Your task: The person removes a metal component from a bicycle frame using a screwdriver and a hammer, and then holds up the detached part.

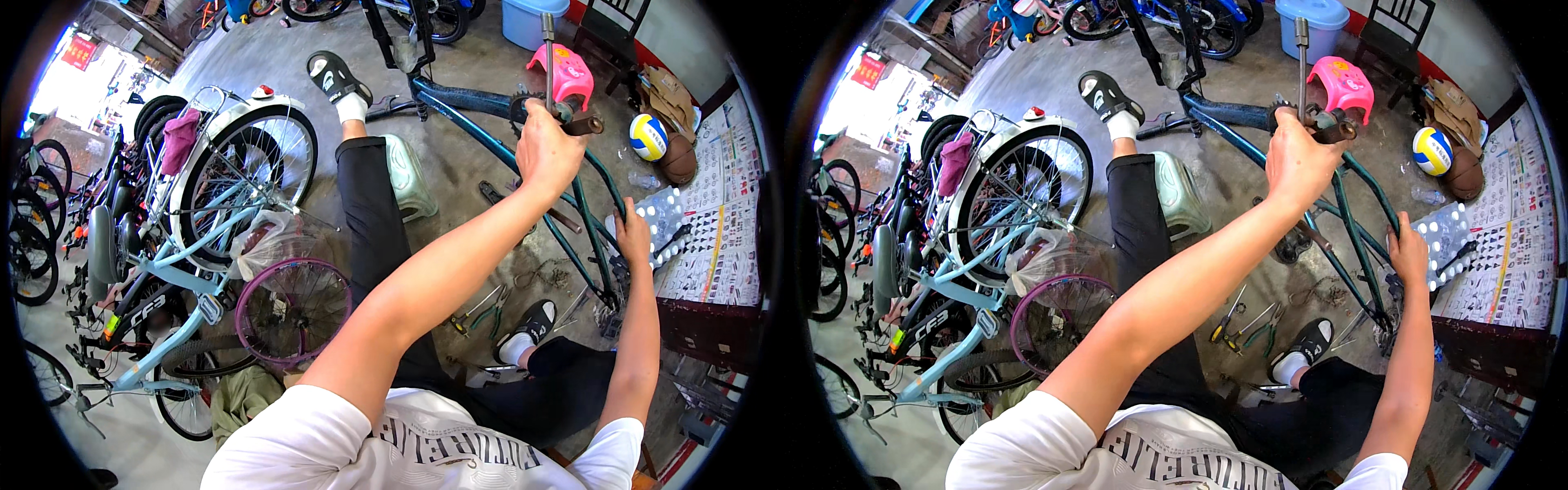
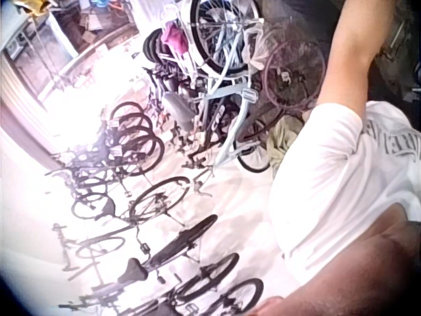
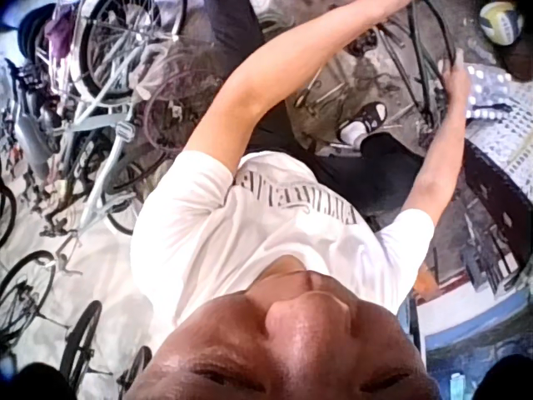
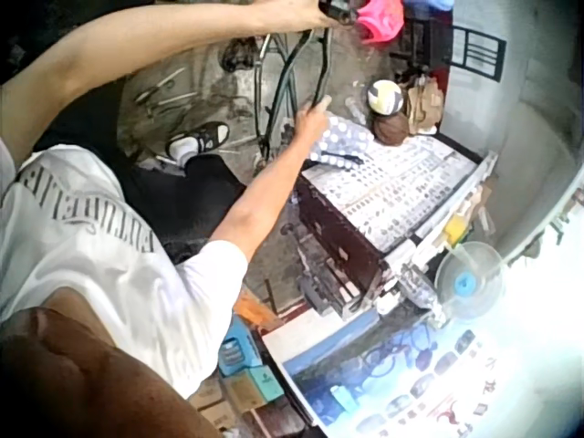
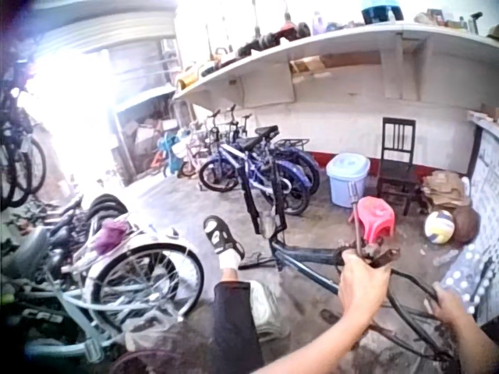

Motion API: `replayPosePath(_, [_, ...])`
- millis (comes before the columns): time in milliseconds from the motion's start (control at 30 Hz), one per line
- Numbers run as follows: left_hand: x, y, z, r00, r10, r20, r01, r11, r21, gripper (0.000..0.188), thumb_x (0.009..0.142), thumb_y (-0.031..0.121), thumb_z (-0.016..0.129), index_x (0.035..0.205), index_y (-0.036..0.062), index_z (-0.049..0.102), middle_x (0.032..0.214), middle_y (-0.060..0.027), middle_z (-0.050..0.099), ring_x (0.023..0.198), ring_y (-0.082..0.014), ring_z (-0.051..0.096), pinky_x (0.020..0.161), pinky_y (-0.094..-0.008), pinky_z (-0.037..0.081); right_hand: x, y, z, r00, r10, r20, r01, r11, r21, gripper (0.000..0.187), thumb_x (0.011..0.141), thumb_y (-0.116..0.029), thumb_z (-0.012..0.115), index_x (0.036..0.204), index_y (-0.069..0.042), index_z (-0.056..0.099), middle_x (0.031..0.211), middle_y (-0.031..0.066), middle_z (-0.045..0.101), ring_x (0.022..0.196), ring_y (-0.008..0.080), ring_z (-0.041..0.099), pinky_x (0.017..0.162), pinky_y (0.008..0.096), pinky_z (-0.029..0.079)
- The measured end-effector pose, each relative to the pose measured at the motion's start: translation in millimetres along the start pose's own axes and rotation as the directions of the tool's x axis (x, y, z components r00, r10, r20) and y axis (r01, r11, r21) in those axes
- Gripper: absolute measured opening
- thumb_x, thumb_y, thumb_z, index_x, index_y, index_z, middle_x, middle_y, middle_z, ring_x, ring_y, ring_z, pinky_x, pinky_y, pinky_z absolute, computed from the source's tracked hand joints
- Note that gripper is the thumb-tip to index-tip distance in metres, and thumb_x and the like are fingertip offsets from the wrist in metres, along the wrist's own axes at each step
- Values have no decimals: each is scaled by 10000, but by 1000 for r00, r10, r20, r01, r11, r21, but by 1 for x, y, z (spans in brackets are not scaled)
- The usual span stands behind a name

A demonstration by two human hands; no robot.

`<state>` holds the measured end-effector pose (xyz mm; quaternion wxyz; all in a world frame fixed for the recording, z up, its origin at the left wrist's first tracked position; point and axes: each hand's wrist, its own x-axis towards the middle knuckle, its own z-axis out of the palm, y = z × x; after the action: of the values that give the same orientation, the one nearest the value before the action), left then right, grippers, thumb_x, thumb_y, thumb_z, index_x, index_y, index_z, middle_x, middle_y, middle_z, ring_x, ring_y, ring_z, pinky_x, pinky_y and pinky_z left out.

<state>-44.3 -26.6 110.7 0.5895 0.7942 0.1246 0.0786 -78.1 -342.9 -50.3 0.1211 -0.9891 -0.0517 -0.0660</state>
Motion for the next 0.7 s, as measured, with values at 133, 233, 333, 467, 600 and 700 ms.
replayPosePath(133, [10,-36,-4,979,202,-39,-203,979,-15,654,716,317,928,1114,-57,568,1033,-186,710,948,-270,694,853,-395,558,-7,-18,-13,998,-28,-56,34,992,121,362,993,-159,608,1336,-96,513,1139,260,667,1090,438,648,883,492,514])
replayPosePath(233, [0,-62,-40,974,224,-22,-225,972,-63,609,796,279,885,1210,-64,600,1143,-153,673,1027,-223,642,924,-358,525,-13,-30,-29,990,40,-134,-8,972,234,574,963,-277,693,1454,-65,483,1336,239,591,1248,389,584,1056,436,459])
replayPosePath(333, [-36,-99,-80,998,69,-2,-67,964,-256,386,949,201,728,1220,-48,611,1056,-75,659,862,-118,611,678,-271,492,-13,-54,-64,985,92,-149,-35,937,346,633,941,-369,715,1449,-54,506,1411,218,555,1309,372,549,1095,427,434])
replayPosePath(467, [-101,-160,-124,911,-403,86,407,851,-332,299,993,140,600,1241,-24,567,955,-12,564,702,-72,498,582,-254,409,-14,-88,-78,992,-115,-51,123,970,210,848,832,-473,798,1511,-110,444,1511,216,471,1391,405,471,1145,479,392])
replayPosePath(600, [-125,-179,-145,816,-535,216,567,671,-478,239,984,101,589,1207,21,562,886,-5,558,617,-75,467,506,-245,370,-15,-102,-70,991,-120,66,111,986,121,1068,710,-537,864,1579,-188,351,1605,228,355,1463,433,379,1185,520,344])
replayPosePath(700, [-117,-145,-157,869,-418,266,494,682,-540,292,987,122,594,1258,20,556,961,-53,639,661,-108,556,582,-256,438,-11,-110,-68,993,-94,72,90,994,55,1066,708,-541,864,1577,-190,356,1595,228,366,1459,432,382,1181,515,351])
